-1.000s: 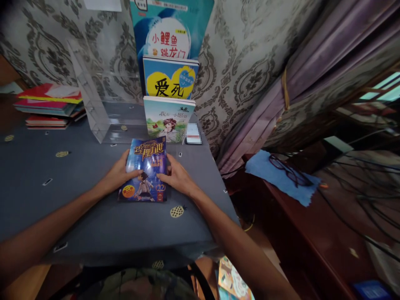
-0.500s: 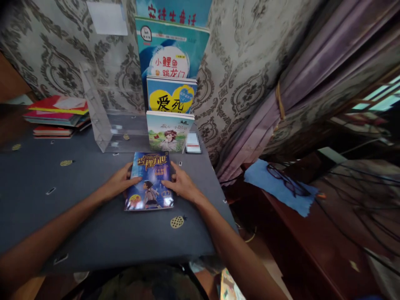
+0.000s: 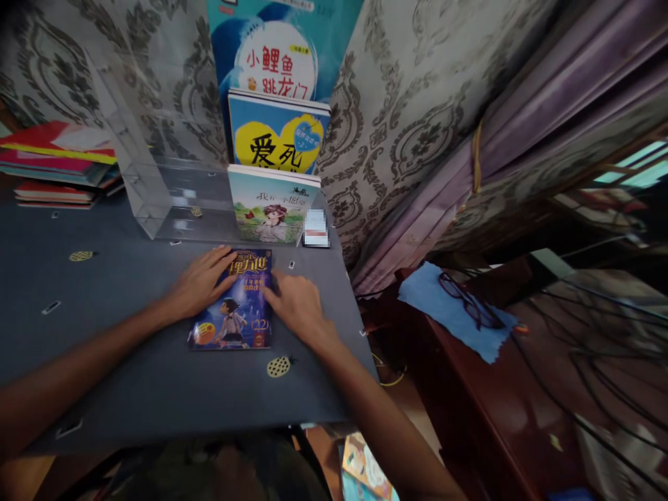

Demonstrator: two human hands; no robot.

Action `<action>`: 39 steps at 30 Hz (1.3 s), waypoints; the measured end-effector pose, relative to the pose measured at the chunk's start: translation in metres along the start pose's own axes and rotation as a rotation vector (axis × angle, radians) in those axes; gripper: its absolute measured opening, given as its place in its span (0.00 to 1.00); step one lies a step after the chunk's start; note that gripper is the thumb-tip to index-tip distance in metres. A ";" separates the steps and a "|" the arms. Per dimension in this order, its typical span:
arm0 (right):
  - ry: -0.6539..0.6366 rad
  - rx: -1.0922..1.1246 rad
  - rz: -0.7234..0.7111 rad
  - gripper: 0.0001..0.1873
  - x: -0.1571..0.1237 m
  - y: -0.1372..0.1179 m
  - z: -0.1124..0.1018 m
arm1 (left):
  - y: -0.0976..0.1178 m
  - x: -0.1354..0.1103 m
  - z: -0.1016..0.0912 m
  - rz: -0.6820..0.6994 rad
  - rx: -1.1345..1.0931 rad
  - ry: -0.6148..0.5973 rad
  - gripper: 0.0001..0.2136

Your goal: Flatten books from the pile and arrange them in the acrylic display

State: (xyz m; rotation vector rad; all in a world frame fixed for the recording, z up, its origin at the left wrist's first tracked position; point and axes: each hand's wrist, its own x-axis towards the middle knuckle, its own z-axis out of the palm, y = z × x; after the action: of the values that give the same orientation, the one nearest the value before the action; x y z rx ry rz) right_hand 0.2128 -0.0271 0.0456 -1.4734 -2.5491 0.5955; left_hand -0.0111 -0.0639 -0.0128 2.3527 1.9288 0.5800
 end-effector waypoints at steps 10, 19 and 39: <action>0.146 0.027 -0.476 0.25 0.052 -0.012 0.052 | -0.002 0.001 -0.001 0.015 -0.043 0.024 0.23; 0.241 -0.003 -0.305 0.25 0.047 -0.009 0.056 | 0.001 0.003 -0.006 0.015 0.046 -0.018 0.24; 0.272 0.285 -0.329 0.23 0.066 0.046 0.050 | -0.004 0.004 -0.006 0.028 0.033 -0.026 0.24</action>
State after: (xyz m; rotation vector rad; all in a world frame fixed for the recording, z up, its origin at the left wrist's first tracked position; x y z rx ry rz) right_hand 0.2001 0.0363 -0.0237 -0.9441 -2.3075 0.6254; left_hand -0.0161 -0.0608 -0.0072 2.3988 1.9123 0.5210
